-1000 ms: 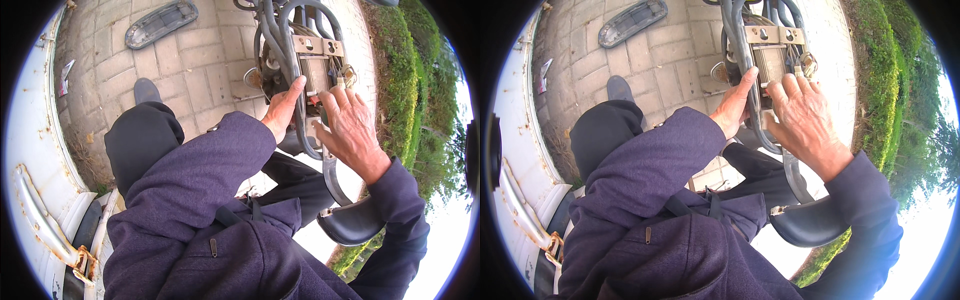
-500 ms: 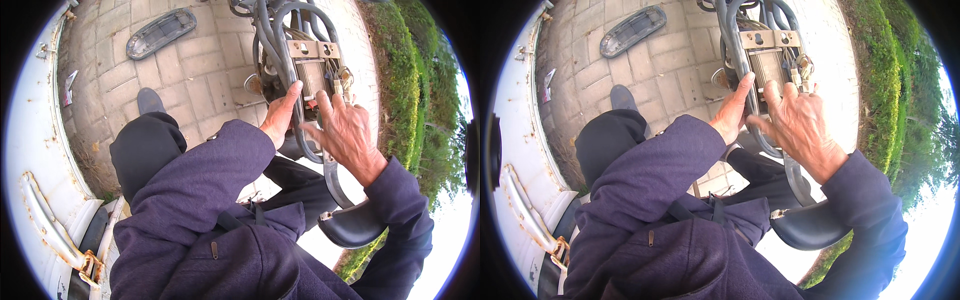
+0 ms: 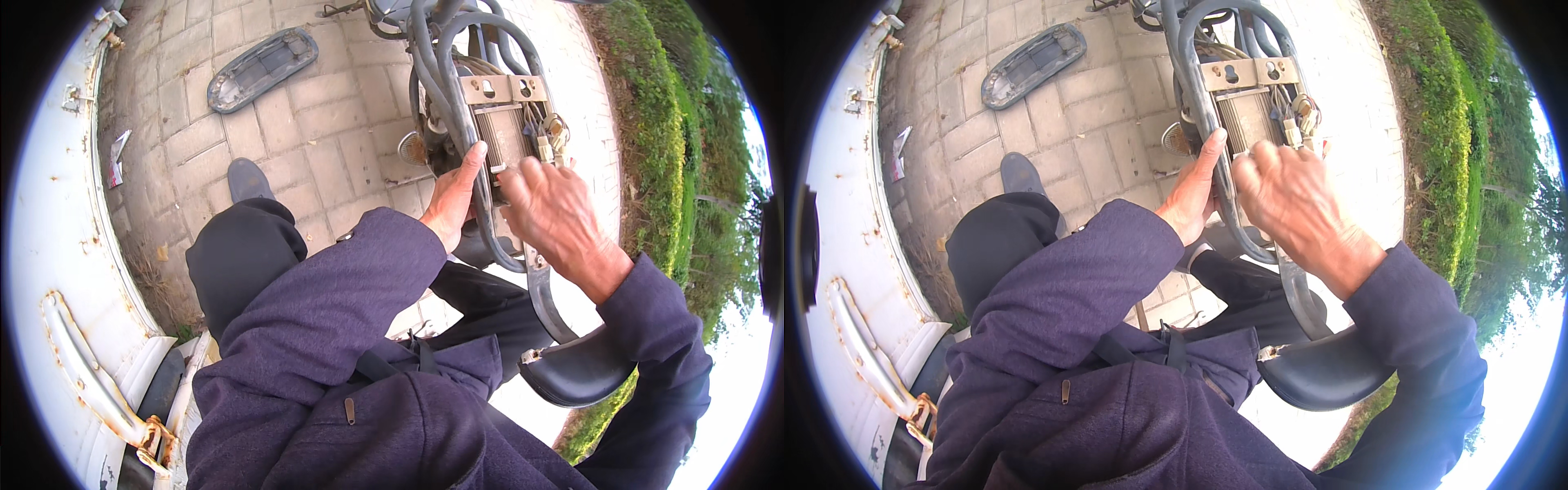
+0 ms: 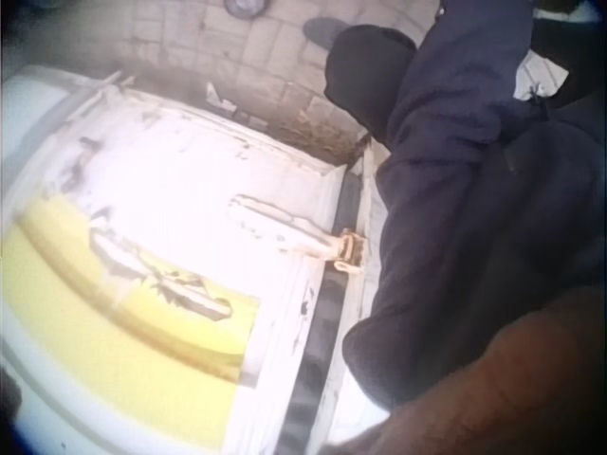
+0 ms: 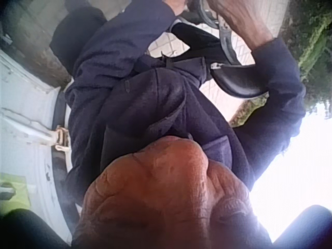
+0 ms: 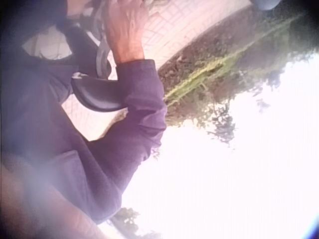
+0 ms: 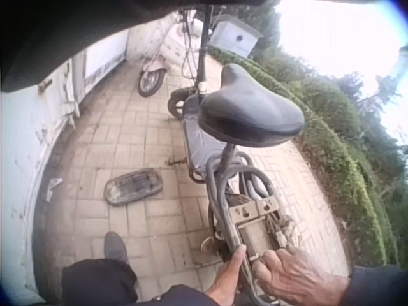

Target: The person removes the rear seat and a plastic cover from a scooter using a screwdriver. They then disconnect several electrical connectors and unscrew a metal bracket to remove a component from the scooter's frame.

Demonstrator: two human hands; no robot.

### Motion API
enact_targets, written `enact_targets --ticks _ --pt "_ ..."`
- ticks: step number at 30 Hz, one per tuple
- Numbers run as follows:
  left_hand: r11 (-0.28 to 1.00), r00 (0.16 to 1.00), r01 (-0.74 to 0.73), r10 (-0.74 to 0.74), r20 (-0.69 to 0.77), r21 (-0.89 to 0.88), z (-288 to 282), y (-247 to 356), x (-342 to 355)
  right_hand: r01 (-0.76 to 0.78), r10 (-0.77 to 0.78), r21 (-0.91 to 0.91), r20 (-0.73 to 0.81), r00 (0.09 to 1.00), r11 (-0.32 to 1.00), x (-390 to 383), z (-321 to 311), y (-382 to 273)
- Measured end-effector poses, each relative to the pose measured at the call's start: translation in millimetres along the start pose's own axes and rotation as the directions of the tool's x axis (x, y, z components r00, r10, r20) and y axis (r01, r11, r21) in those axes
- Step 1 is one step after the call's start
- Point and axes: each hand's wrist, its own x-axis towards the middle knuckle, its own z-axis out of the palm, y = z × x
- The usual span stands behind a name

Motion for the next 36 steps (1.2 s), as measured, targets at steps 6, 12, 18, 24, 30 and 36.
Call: enact_targets --ticks 6,12,18,24,30,36 --pt "1.000 0.999 -0.005 0.005 0.038 -0.018 1.8 1.5 -3.8 0.096 -0.113 -0.121 -0.138 0.984 0.988 -4.2 -1.5 4.3" --pt "0.998 0.998 -0.041 0.038 -0.058 -0.051 7.7 0.8 -2.5 -0.004 0.008 0.041 -0.108 0.994 0.999 -3.0 5.5 -2.5" --pt "0.998 0.999 -0.006 0.003 -0.039 -0.059 2.3 -1.0 -0.9 0.160 -0.184 -0.156 -0.158 0.970 0.975 -2.6 3.9 2.4" --pt "0.999 1.000 -0.011 0.010 -0.012 -0.050 3.1 2.7 -3.0 0.040 -0.046 -0.059 -0.101 0.994 0.997 -2.7 2.7 -4.6" --pt "0.998 0.995 -0.037 0.033 -0.091 -0.045 11.9 4.0 -8.3 0.141 -0.147 -0.049 -0.175 0.974 0.989 -3.8 -4.3 4.4" --pt "1.000 1.000 -0.015 0.015 -0.015 -0.014 6.2 4.7 -4.7 -0.140 0.136 0.129 0.044 0.990 0.982 -4.5 1.1 -0.8"
